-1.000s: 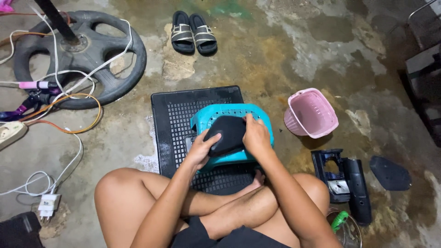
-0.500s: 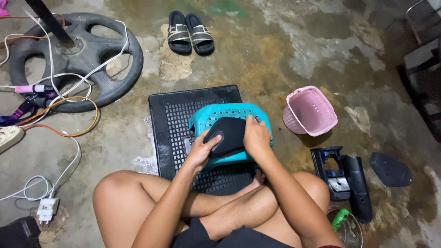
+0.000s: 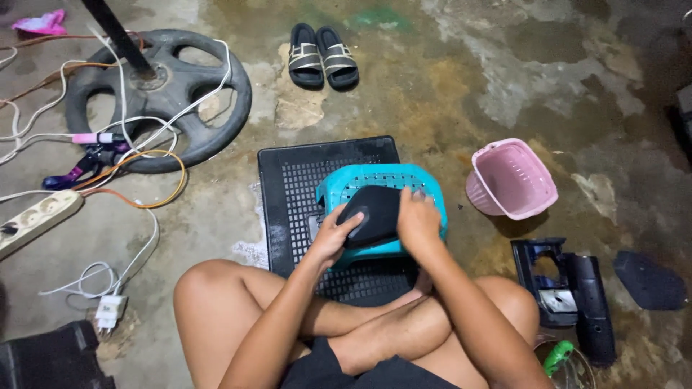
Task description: The person sits cross-legged on the floor and sands a black plastic part using a sanding block. They repeatedly rub the sanding block over the surface, occasionally dipping it into a pink bucket of water and rotating the part to sand different areas.
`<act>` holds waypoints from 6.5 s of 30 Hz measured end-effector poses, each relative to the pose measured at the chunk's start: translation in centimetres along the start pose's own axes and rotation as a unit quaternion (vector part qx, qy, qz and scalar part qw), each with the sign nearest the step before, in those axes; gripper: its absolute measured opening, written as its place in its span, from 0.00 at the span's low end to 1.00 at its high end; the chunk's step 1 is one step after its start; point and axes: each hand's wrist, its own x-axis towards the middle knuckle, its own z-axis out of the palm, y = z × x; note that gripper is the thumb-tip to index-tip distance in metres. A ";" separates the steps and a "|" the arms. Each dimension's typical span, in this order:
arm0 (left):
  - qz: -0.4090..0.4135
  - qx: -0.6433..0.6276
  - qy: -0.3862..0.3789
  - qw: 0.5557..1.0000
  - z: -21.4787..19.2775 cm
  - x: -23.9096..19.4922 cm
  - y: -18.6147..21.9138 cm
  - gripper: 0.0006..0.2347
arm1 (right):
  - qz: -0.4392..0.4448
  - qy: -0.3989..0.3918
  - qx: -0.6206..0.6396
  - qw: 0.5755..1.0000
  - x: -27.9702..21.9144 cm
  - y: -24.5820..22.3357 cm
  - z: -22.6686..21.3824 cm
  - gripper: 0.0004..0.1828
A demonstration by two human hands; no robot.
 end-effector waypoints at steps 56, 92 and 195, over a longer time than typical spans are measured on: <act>0.032 -0.155 -0.259 0.953 12.4 -5.3 -1.0 0.23 | -0.049 0.111 0.303 0.945 -9.7 6.3 -15.3 0.28; -0.173 -0.277 -0.004 0.945 4.6 4.4 -1.2 0.13 | -0.132 0.015 0.288 0.948 0.1 4.1 0.3 0.39; -0.184 -0.328 -0.134 0.917 5.1 0.9 2.1 0.42 | -0.093 -0.025 0.284 0.954 3.6 3.7 -0.1 0.37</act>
